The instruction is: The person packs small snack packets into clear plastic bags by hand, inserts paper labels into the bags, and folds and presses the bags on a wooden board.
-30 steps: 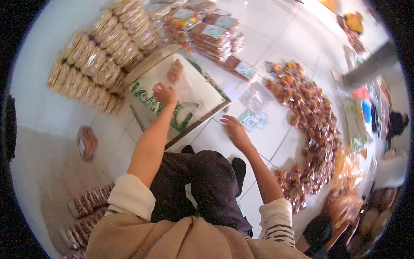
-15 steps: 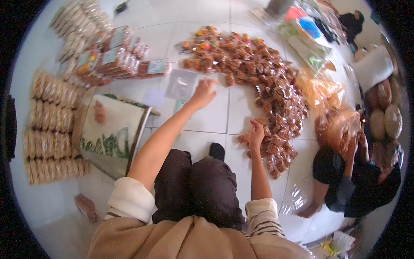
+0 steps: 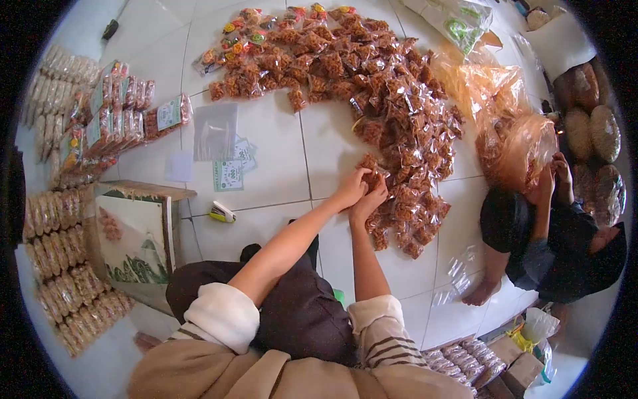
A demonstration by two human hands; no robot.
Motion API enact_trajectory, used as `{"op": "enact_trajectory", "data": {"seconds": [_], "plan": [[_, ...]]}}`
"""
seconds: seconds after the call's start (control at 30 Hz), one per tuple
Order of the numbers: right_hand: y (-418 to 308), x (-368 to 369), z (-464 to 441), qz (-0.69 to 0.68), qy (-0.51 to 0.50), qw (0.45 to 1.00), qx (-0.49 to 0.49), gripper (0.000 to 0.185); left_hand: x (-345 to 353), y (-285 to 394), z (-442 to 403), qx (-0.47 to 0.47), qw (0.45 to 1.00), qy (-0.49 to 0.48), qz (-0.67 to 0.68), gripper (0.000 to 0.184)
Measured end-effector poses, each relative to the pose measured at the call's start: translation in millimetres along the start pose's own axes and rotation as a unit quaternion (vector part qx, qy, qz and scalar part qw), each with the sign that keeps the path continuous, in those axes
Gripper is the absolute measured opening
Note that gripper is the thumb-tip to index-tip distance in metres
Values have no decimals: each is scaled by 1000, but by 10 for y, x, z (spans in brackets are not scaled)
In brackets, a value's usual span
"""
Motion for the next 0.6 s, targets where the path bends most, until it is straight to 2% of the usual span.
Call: {"op": "enact_trajectory", "data": {"seconds": [0.07,0.13,0.2,0.27,0.3,0.33,0.37,0.4,0.43,0.47,0.53,0.6], "plan": [[-95,28,-50,-4,-8,1000,8,49,-90,-131,-2,-68,980,62,178,44],[-365,50,-80,-173,-21,984,-26,44,-280,-89,-45,-61,982,86,156,45],[-660,7,-64,-179,-22,983,-33,44,-586,-24,-156,-49,983,117,137,47],[-895,87,-79,-312,-56,948,-13,46,-858,106,-258,12,991,20,129,47],[-1066,95,-78,-314,-68,946,-39,45,-1183,347,-166,61,983,49,166,42],[-1214,143,-42,-325,-75,942,-45,45,-1424,366,-82,63,984,61,157,42],[-1378,239,-3,-357,-122,925,-40,44,-1598,365,-5,38,976,35,211,38],[-1567,331,69,-387,-171,905,-37,43,-1772,362,113,13,964,11,265,35],[-1765,445,203,-455,-223,862,5,40,-2043,385,309,-9,956,33,292,31],[-1952,498,306,-463,-240,853,-4,40,-2290,460,524,-6,957,55,285,31],[-2310,819,706,-559,-384,729,90,39,-2874,597,1072,43,959,199,195,30],[-2674,883,1115,-558,-450,693,74,37,-3191,569,1619,39,935,284,207,32]]}}
Point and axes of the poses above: each hand's wrist, its own z-axis away from the middle knuckle, its own x-axis out of the palm, y = z × x, the point moved 8 cm from there along -z, towards the middle knuckle, and after that the axes turned 5 degrees about -z, right-handed, at the moved point
